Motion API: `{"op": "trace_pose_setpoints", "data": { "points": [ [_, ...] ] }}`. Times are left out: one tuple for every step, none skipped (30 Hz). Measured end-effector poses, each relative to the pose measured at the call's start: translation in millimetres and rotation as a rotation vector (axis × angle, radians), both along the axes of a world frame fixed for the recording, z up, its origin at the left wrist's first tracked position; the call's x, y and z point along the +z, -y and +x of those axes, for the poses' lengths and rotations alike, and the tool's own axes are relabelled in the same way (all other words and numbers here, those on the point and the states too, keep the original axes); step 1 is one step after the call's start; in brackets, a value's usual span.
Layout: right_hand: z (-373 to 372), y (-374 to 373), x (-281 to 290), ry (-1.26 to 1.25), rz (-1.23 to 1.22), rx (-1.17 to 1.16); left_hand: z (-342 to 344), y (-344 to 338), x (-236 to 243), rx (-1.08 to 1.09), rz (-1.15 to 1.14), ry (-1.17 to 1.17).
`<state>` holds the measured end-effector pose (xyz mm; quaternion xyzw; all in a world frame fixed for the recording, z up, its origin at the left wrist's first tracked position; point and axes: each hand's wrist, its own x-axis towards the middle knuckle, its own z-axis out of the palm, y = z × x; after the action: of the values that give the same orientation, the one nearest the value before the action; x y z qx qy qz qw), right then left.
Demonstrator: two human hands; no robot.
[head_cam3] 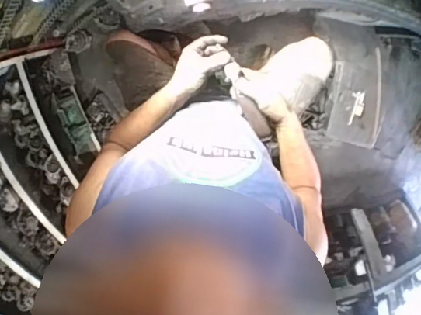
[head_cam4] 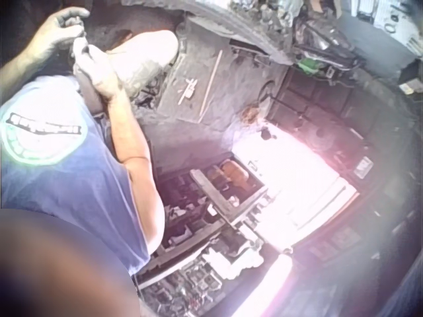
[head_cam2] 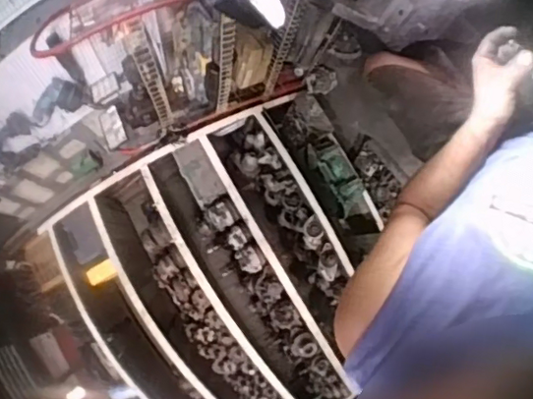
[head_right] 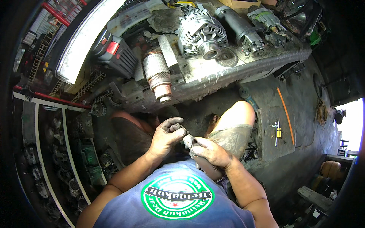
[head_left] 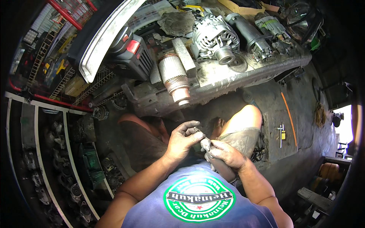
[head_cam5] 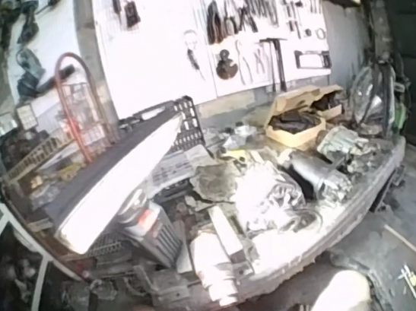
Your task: The person sits on the floor and uses a rotary tool to grind a small metal part. They then move to a bench vise, secure the part, and use a file to smooth its edges. The person returns to the floor to continue grinding the part with the rotary tool.
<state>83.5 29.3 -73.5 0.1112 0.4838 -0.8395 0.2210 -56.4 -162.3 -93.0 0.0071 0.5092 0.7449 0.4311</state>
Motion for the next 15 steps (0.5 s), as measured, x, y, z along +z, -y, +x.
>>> {"op": "trace_pose_setpoints", "data": {
  "points": [
    [-1.3, 1.3, -0.5, -0.009, 0.013, -0.007, -1.3, 0.7, -1.1, -0.01, 0.061, -0.017],
    [-2.5, 2.4, -0.8, -0.002, 0.004, -0.016, -1.2, 1.9, -1.4, -0.009, 0.064, -0.005],
    [-3.5, 3.0, -1.1, -0.021, 0.038, -0.017, -1.3, 3.0, -1.5, -0.007, 0.067, 0.007],
    [-4.4, 3.7, -1.3, -0.024, 0.049, -0.021, -1.1, 4.1, -1.3, -0.004, 0.097, 0.028],
    [-5.0, 4.4, -1.4, -0.026, 0.059, -0.026, -0.2, 5.5, -0.8, -0.003, 0.127, 0.049],
    [-5.6, 4.2, -1.2, -0.014, 0.047, -0.018, -0.3, 6.2, -0.8, -0.003, 0.194, 0.084],
    [-6.2, 3.5, -0.8, -0.002, 0.035, -0.013, 0.6, 7.2, -0.7, 0.0, 0.181, 0.07],
    [-6.5, 3.3, -0.4, 0.026, 0.004, -0.014, 0.2, 7.8, -1.3, 0.003, 0.204, 0.07],
    [-7.0, 3.2, 0.2, -0.01, 0.029, -0.004, 1.2, 8.5, -1.9, 0.004, 0.228, 0.07],
    [-7.5, 3.2, 0.9, -0.031, 0.034, 0.001, 0.0, 9.0, -3.2, -0.035, 0.135, 0.011],
    [-8.0, 3.5, 1.6, -0.05, 0.016, 0.014, 0.3, 9.8, -4.5, -0.035, 0.191, 0.018],
    [-8.8, 3.9, 2.2, -0.048, 0.048, 0.008, 0.2, 10.5, -6.0, -0.029, 0.208, 0.05],
    [-9.7, 4.4, 2.7, -0.044, 0.058, 0.01, 0.4, 11.1, -7.5, -0.009, 0.23, 0.096],
    [-10.4, 5.2, 3.2, -0.04, 0.068, 0.013, 0.5, 11.4, -9.2, -0.016, 0.258, 0.106],
    [-10.8, 6.1, 3.7, -0.03, 0.057, 0.006, 0.9, 11.9, -10.5, -0.007, 0.289, 0.129]
  ]
}}
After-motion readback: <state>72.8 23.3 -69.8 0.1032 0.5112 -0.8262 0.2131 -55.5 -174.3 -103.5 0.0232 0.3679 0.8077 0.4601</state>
